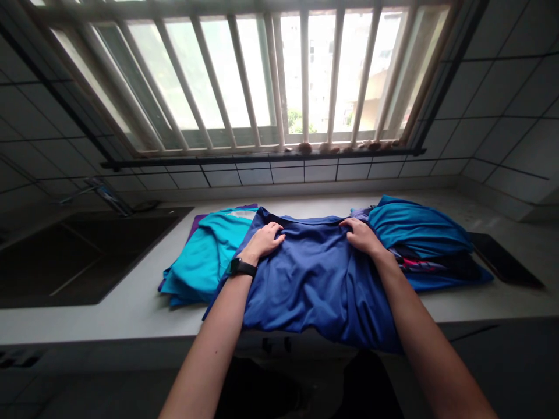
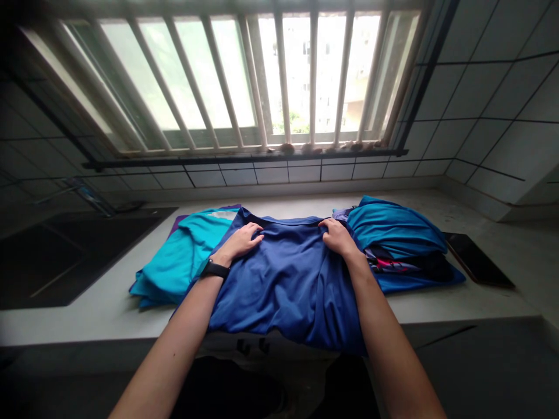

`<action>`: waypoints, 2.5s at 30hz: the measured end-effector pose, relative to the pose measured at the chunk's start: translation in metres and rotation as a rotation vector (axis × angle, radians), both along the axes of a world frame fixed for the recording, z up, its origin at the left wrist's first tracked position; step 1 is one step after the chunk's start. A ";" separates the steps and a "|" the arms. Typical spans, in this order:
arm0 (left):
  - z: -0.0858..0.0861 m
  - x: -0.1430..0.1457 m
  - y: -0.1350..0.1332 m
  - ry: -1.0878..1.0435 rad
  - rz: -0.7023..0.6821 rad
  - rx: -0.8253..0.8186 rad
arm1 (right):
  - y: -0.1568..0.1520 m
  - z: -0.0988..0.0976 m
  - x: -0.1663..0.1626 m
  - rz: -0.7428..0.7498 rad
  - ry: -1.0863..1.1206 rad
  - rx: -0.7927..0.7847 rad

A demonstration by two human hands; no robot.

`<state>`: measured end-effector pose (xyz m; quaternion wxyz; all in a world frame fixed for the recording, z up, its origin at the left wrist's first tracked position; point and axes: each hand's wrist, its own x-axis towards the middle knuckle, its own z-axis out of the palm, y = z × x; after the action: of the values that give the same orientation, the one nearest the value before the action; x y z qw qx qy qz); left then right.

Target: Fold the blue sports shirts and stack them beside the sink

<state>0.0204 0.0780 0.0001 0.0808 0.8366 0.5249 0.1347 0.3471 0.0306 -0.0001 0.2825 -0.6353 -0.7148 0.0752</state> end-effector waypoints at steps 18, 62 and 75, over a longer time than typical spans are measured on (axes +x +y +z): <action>-0.002 0.009 0.000 0.187 0.410 -0.010 | -0.002 -0.010 0.031 -0.583 0.071 0.150; 0.009 0.013 -0.005 0.211 0.422 -0.088 | -0.062 0.008 0.087 -0.658 -0.089 0.383; 0.013 0.015 -0.008 0.228 0.419 -0.086 | -0.059 0.013 -0.027 0.280 -0.247 0.049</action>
<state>0.0350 0.0698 0.0129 0.0266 0.7152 0.6978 0.0306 0.3200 -0.0288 0.0124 0.1944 -0.5270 -0.8272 0.0178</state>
